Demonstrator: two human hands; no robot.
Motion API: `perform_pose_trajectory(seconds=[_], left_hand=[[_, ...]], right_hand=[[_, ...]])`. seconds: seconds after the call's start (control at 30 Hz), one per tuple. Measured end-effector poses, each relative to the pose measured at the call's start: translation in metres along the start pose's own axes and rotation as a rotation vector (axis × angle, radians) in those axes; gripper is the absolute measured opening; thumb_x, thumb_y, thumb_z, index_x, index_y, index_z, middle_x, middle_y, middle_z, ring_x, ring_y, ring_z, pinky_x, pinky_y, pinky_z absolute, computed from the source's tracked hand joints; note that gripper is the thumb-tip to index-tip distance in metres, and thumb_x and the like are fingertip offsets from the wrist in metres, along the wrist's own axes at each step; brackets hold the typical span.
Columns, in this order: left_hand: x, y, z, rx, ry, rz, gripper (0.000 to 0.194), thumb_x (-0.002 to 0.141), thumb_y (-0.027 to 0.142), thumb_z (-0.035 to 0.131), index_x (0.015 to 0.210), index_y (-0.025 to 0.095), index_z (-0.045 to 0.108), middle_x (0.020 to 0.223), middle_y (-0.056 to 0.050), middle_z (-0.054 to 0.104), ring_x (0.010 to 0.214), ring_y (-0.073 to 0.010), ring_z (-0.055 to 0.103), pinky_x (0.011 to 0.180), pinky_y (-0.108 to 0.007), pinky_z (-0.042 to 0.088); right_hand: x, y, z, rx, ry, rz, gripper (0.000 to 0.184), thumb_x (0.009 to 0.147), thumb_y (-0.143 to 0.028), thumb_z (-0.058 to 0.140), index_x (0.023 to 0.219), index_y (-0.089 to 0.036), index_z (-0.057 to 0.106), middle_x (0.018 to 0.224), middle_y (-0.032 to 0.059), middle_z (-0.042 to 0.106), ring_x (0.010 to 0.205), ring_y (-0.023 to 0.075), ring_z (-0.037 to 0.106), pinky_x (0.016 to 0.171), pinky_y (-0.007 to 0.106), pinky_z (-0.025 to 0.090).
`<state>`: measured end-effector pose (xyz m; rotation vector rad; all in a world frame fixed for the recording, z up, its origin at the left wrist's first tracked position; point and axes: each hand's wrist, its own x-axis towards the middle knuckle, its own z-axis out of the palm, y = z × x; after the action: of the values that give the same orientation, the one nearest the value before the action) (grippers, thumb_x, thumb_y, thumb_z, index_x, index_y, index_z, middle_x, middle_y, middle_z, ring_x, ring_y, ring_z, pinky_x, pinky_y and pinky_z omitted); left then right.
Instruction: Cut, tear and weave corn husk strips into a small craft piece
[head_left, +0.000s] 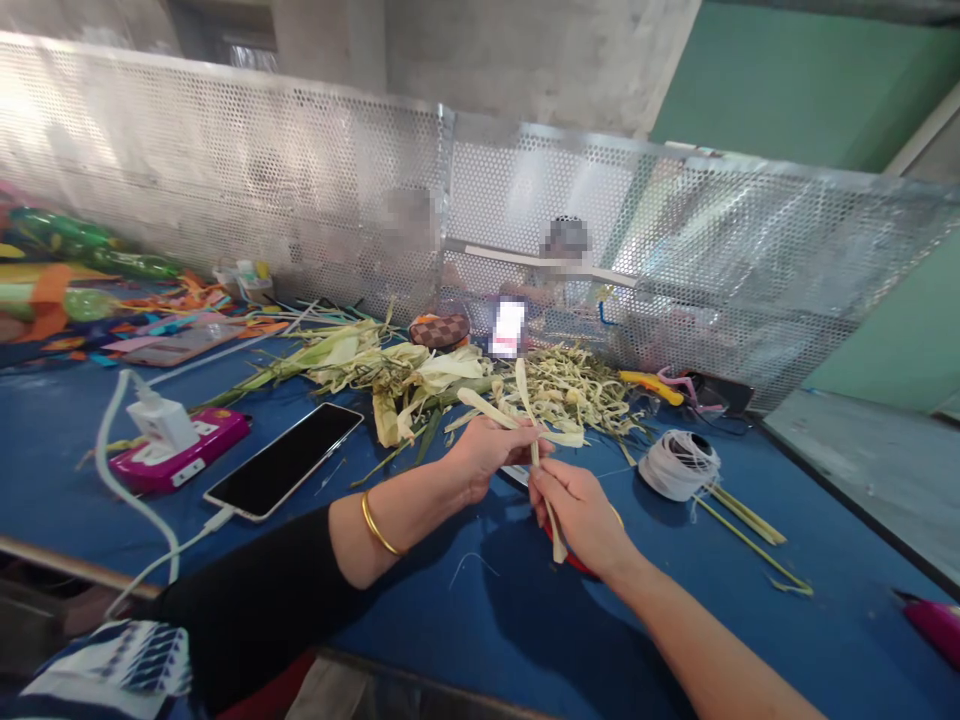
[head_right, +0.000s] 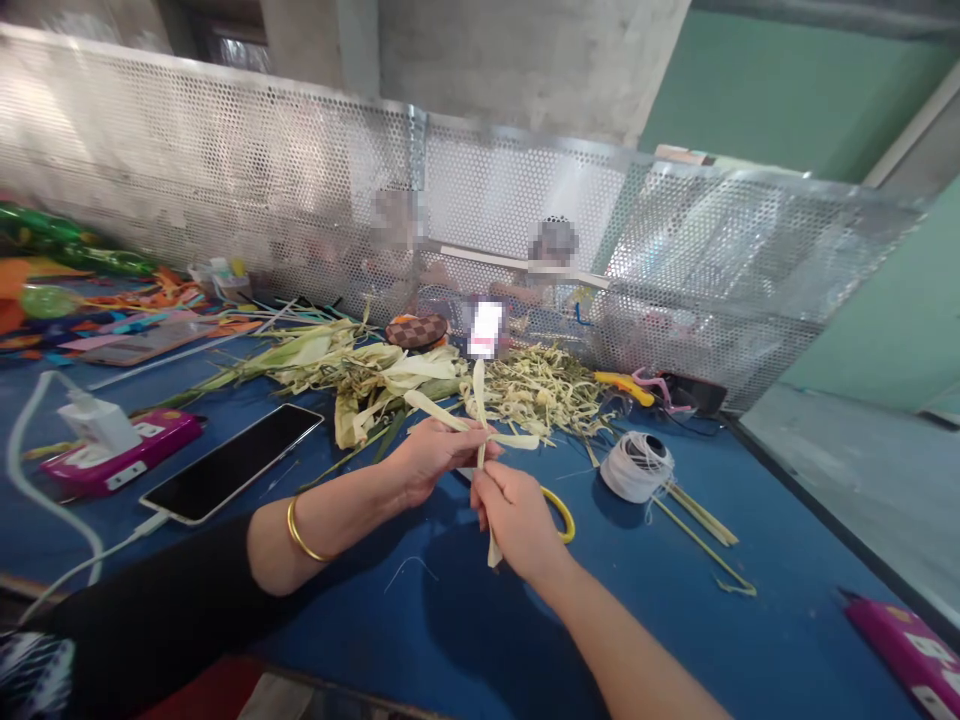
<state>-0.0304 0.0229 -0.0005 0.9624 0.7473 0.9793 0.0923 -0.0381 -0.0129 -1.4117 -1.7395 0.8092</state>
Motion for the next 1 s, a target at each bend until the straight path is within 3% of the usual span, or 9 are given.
perform_pose_trajectory(seconds=[0.07,0.13,0.2,0.27,0.4,0.47,0.63,0.83,1.0], left_hand=[[0.0,0.001,0.0,0.02,0.023,-0.007,0.02,0.063,0.024,0.078,0.07,0.011,0.065,0.061,-0.005,0.067,0.06,-0.0134,0.062,0.068,-0.028,0.05],[-0.002,0.003,0.0,0.052,0.002,-0.025,0.018,0.063,0.024,0.077,0.07,0.011,0.067,0.062,-0.004,0.067,0.059,-0.0126,0.061,0.065,-0.026,0.05],[-0.004,0.004,-0.001,0.102,-0.056,-0.055,0.018,0.064,0.026,0.075,0.071,0.011,0.068,0.061,-0.004,0.066,0.058,-0.0118,0.061,0.063,-0.025,0.049],[-0.006,0.004,-0.001,0.163,-0.131,-0.088,0.022,0.066,0.031,0.073,0.073,0.01,0.069,0.059,-0.004,0.064,0.055,-0.0111,0.059,0.059,-0.023,0.047],[-0.01,0.0,0.001,0.29,-0.23,-0.124,0.026,0.065,0.035,0.072,0.071,0.011,0.069,0.054,-0.002,0.062,0.047,-0.0086,0.054,0.05,-0.02,0.043],[-0.012,-0.002,0.003,0.346,-0.251,-0.125,0.024,0.066,0.033,0.071,0.063,0.01,0.067,0.053,-0.002,0.061,0.046,-0.0083,0.054,0.049,-0.019,0.043],[-0.013,-0.006,0.008,0.496,-0.216,-0.039,0.023,0.069,0.023,0.064,0.05,0.011,0.063,0.05,-0.003,0.062,0.047,-0.0103,0.057,0.053,-0.021,0.047],[-0.009,-0.009,0.008,0.318,-0.047,-0.032,0.016,0.074,0.026,0.065,0.068,0.011,0.07,0.062,-0.007,0.068,0.049,-0.0105,0.058,0.053,-0.022,0.048],[-0.006,-0.009,0.005,0.223,-0.012,-0.023,0.025,0.082,0.032,0.059,0.082,0.01,0.07,0.073,-0.01,0.071,0.052,-0.0125,0.061,0.058,-0.025,0.05]], right_hand=[[-0.002,-0.001,-0.007,-0.283,0.056,-0.197,0.034,0.086,-0.037,0.039,0.058,-0.02,0.048,0.054,0.001,0.054,0.052,0.014,0.048,0.055,0.027,0.036],[-0.002,-0.001,-0.016,-0.475,0.197,-0.358,0.03,0.086,-0.036,0.044,0.063,-0.02,0.055,0.065,0.0049,0.061,0.061,0.0162,0.051,0.063,0.029,0.036],[0.002,0.002,-0.027,-0.459,0.369,-0.372,0.029,0.086,-0.04,0.046,0.073,-0.019,0.062,0.077,0.0074,0.065,0.07,0.0186,0.054,0.069,0.03,0.037],[0.008,0.007,-0.034,-0.256,0.439,-0.239,0.032,0.085,-0.045,0.047,0.078,-0.019,0.064,0.082,0.0071,0.066,0.074,0.02,0.056,0.069,0.031,0.04],[0.015,0.017,-0.033,0.263,0.206,0.043,0.033,0.074,-0.049,0.06,0.073,-0.017,0.065,0.066,0.0019,0.062,0.066,0.0175,0.055,0.064,0.029,0.043],[0.017,0.02,-0.028,0.34,0.222,0.081,0.032,0.069,-0.048,0.065,0.067,-0.016,0.064,0.057,-0.0005,0.057,0.059,0.0148,0.05,0.059,0.027,0.04],[0.02,0.027,-0.017,0.137,0.436,0.062,0.031,0.069,-0.047,0.063,0.06,-0.017,0.062,0.052,-0.0022,0.052,0.054,0.0129,0.043,0.053,0.026,0.035],[0.023,0.024,-0.03,0.057,0.264,-0.02,0.036,0.082,-0.047,0.045,0.076,-0.018,0.065,0.072,0.004,0.065,0.072,0.0186,0.058,0.071,0.03,0.043],[0.021,0.023,-0.032,-0.08,0.144,-0.025,0.027,0.076,-0.042,0.058,0.088,-0.019,0.064,0.071,0.0019,0.065,0.067,0.018,0.058,0.063,0.029,0.045]])
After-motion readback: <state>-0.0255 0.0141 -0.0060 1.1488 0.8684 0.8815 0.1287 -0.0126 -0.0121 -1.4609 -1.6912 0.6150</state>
